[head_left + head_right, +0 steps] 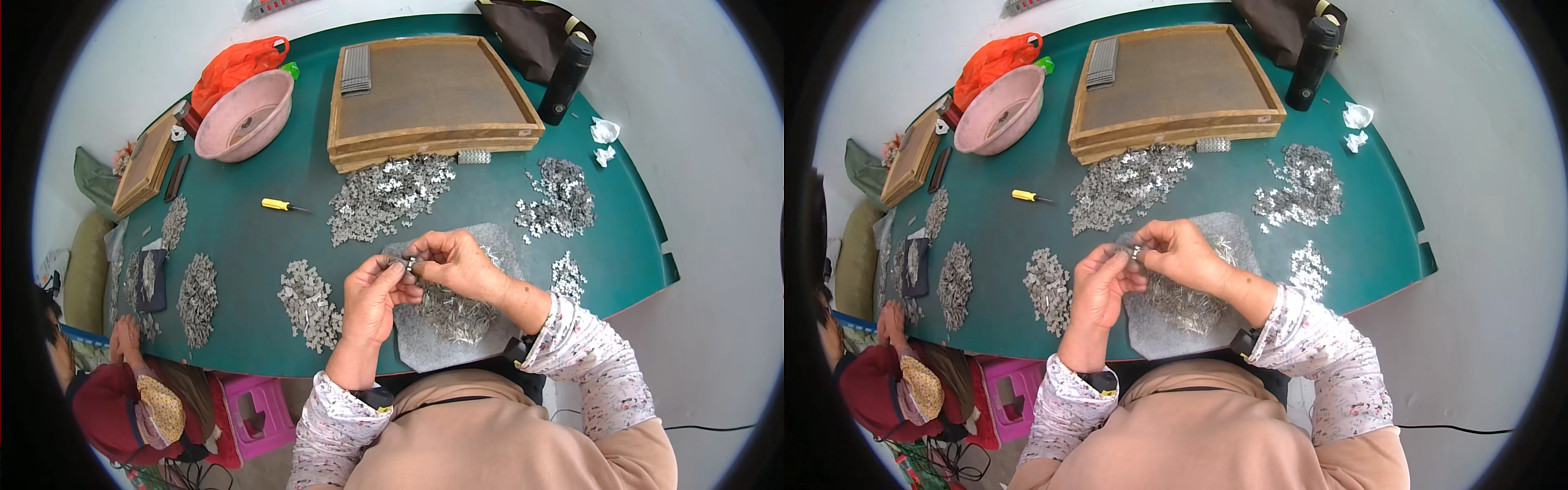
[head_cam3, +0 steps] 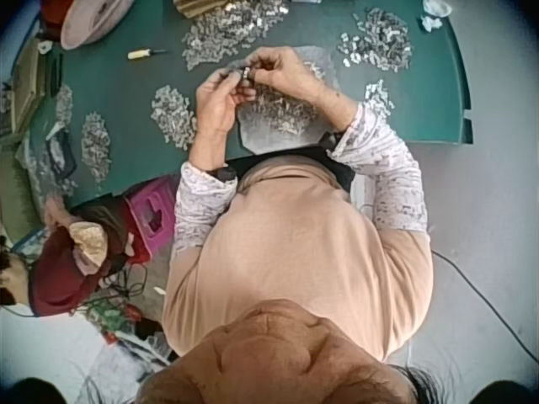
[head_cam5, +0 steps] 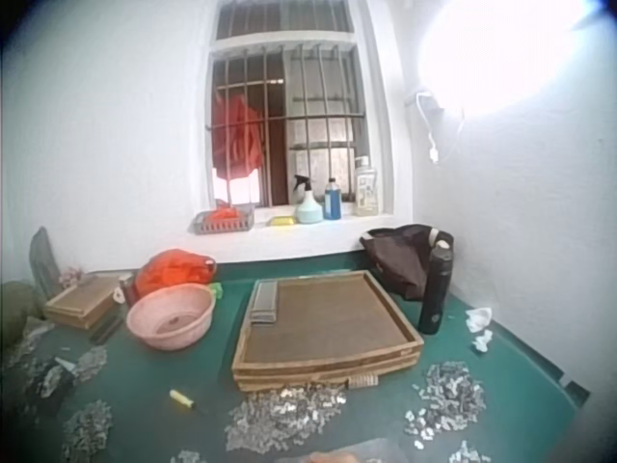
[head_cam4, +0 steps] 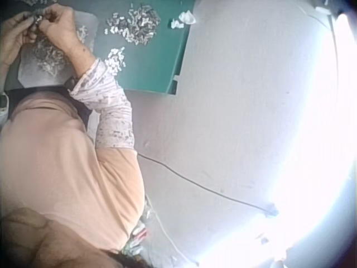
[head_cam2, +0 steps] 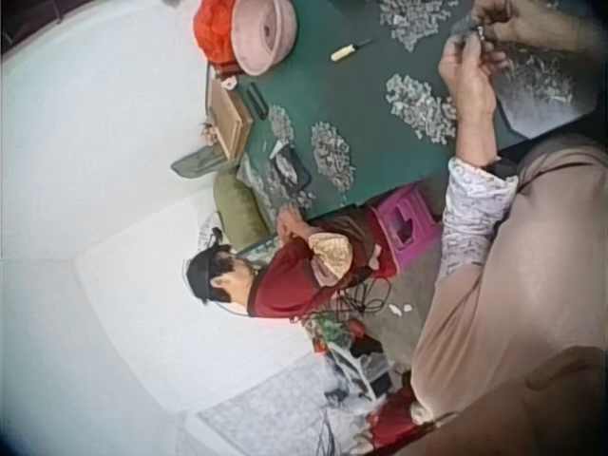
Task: Assembling and sorting small metal components at a workbench.
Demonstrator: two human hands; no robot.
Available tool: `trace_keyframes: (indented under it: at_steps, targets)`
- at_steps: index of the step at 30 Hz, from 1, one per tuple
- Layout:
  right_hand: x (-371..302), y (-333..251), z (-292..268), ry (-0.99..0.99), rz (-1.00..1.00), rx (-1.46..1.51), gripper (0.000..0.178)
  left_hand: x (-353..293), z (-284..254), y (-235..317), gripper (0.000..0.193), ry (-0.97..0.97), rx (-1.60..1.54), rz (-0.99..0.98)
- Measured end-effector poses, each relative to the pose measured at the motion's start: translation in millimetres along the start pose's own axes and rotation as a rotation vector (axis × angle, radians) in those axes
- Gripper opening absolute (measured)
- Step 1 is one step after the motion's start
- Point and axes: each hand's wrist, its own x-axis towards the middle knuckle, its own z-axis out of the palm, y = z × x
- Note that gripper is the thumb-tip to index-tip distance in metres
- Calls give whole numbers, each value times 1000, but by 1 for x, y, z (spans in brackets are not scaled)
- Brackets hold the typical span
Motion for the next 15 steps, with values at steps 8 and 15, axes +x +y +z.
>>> trace_keyframes:
  at_steps: [8,15]
  targets:
    - [-10,-11,6,111,-137,-271,13,-3,8,1,9,5,107,9]
    - [-14,-18,2,130,-446,-610,12,-5,7,-5,10,13,348,157]
